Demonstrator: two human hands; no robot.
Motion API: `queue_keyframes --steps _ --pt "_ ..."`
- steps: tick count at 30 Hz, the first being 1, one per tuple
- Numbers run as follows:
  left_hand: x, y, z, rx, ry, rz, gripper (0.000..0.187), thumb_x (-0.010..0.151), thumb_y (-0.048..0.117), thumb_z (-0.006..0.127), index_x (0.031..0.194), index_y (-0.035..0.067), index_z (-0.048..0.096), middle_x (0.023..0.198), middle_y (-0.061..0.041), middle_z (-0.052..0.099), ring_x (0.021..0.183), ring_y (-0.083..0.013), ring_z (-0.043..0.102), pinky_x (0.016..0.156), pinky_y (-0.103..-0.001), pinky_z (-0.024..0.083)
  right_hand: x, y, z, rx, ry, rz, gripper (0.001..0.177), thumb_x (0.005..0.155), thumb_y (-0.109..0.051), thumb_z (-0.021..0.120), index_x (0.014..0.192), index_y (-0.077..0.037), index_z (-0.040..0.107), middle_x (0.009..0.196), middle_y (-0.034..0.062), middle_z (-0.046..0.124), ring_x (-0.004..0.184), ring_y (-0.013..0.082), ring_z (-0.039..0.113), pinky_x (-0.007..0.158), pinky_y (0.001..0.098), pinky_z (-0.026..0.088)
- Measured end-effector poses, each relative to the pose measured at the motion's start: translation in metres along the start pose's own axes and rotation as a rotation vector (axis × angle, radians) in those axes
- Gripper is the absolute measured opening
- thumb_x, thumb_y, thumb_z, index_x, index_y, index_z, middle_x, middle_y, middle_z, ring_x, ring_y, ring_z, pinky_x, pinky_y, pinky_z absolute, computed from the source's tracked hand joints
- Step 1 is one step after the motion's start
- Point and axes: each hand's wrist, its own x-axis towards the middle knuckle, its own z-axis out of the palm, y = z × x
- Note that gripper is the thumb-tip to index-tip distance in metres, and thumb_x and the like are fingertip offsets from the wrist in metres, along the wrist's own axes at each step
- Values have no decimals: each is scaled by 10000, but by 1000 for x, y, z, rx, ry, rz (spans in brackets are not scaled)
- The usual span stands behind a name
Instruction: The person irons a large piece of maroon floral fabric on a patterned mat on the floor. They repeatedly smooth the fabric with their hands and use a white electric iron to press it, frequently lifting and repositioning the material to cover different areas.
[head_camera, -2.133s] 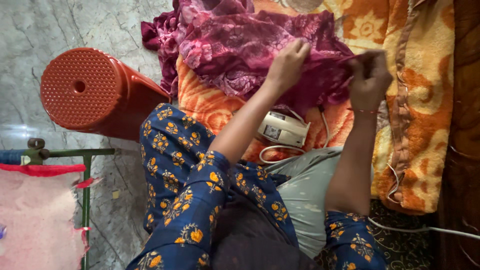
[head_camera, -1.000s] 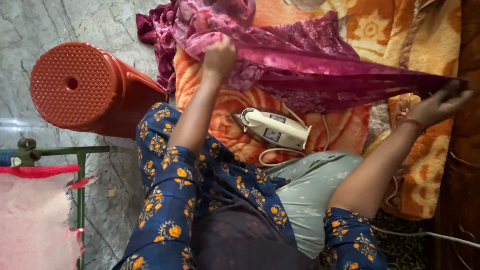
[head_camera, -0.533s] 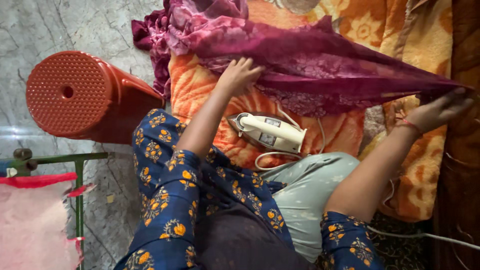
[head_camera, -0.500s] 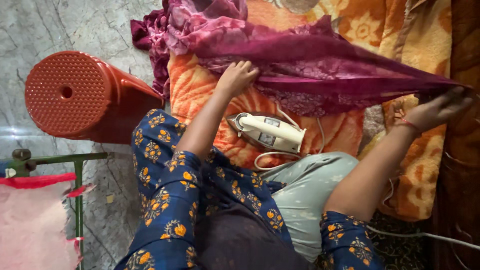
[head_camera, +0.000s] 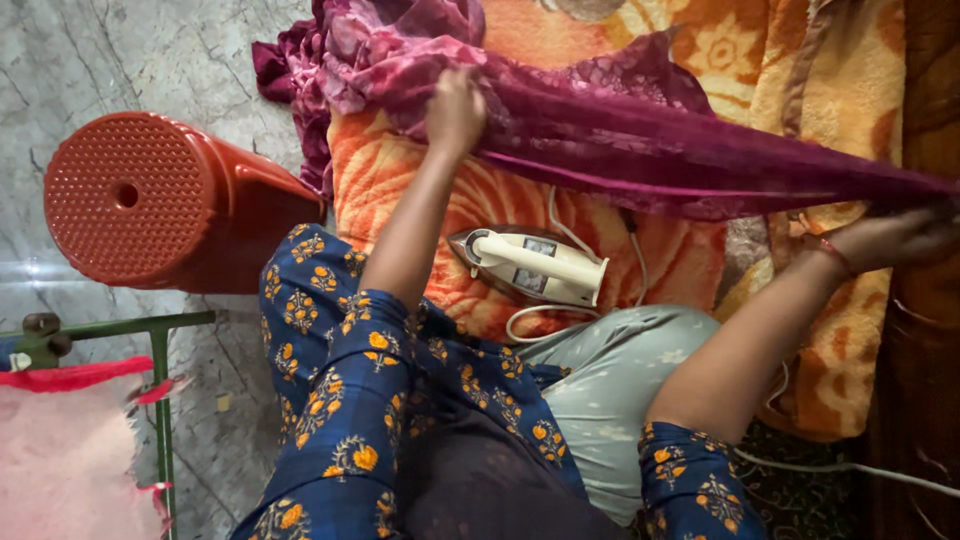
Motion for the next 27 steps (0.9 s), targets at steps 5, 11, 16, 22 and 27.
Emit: queue_keyframes --steps 5,11,16,22,27 --pt "-58 11 16 -95 -242 860 524 854 312 788 1271 64 589 1379 -308 509 1168 -501 606 913 -504 539 -1 2 -4 -108 99 -69 652 1095 -389 598 1566 -10 351 1588 217 412 1399 371 591 1120 497 544" --pt "-62 -20 13 106 -682 611 473 862 223 736 1322 137 670 1298 -140 675 1134 -347 677 934 -460 548 -9 3 -16 -310 108 117 709 1067 -479 457 1595 -84 194 1598 195 359 1372 340 616 1076 433 595" --pt "-18 -45 -21 -146 -1137 401 246 913 271 727 1111 133 775 1070 -134 788 975 -236 705 881 -389 519 -1 14 7 -18 4 82 641 1120 -397 589 1581 10 410 1560 252 497 1356 395 612 1115 512 585" --pt "-20 -12 -37 -64 -675 258 279 1072 325 657 1006 58 699 932 -173 739 804 -252 758 768 -426 579 -17 28 5 6 -85 166 496 1100 -322 612 1440 20 497 1438 253 567 1230 376 650 1013 513 589" --pt "-44 19 8 234 -278 829 140 848 153 685 971 97 650 875 -106 686 668 -330 712 547 -461 556 -16 33 -15 23 -8 150 493 1095 -317 632 1452 -15 475 1469 233 567 1262 379 638 1039 513 584"
